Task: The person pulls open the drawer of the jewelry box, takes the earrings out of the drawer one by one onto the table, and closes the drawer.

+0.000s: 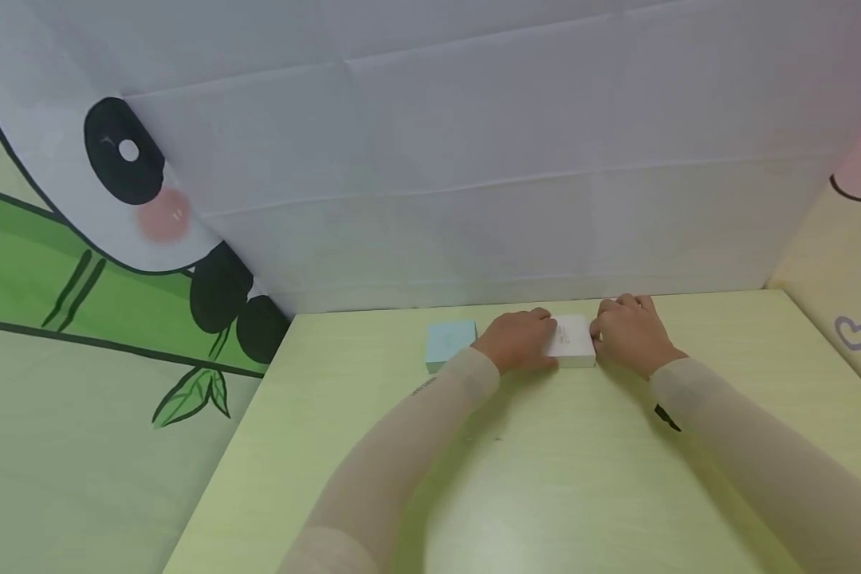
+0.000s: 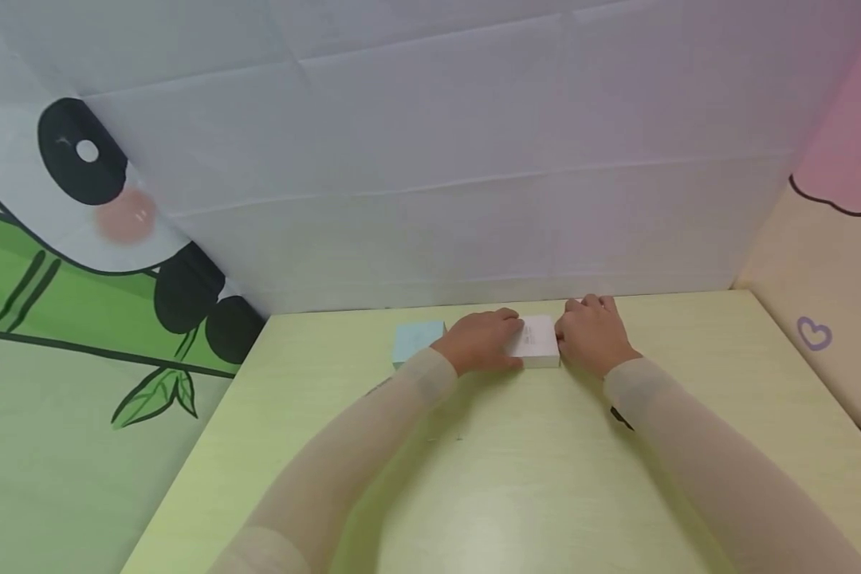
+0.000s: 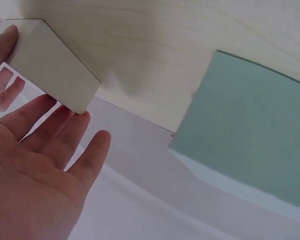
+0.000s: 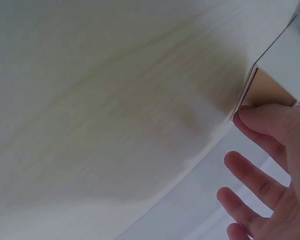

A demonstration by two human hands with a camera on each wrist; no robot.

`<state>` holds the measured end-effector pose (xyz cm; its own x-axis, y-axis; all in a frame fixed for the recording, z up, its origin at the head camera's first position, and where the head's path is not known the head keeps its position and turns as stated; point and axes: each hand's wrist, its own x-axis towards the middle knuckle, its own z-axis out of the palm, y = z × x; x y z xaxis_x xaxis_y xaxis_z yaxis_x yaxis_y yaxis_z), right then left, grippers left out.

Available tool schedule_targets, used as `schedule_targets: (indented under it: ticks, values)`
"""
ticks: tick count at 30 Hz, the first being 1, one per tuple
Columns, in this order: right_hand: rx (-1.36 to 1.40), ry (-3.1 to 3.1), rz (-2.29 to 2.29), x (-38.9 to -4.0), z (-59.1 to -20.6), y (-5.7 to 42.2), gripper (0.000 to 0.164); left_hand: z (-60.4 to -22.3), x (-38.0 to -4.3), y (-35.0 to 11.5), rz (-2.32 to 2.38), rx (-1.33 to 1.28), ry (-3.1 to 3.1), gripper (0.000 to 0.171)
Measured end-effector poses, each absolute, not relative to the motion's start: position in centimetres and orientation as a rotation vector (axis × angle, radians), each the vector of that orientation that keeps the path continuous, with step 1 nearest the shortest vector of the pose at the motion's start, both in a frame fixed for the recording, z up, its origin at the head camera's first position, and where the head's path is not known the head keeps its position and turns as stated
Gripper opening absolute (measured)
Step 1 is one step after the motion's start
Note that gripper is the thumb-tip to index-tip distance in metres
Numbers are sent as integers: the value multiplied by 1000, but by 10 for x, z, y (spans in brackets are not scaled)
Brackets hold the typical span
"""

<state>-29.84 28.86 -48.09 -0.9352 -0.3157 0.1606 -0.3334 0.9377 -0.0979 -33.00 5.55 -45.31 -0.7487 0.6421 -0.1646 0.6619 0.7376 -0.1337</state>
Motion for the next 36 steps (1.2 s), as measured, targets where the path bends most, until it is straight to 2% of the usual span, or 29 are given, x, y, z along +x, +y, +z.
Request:
schedule_targets:
  ticks: [15, 36]
  values:
    - [465, -2961, 163, -286, -477, 296, 15, -456, -326, 55, -283, 1055, 2828, 69]
    - [442, -2968, 106, -271, -476, 339, 12, -455, -322, 53, -322, 1059, 2816, 73]
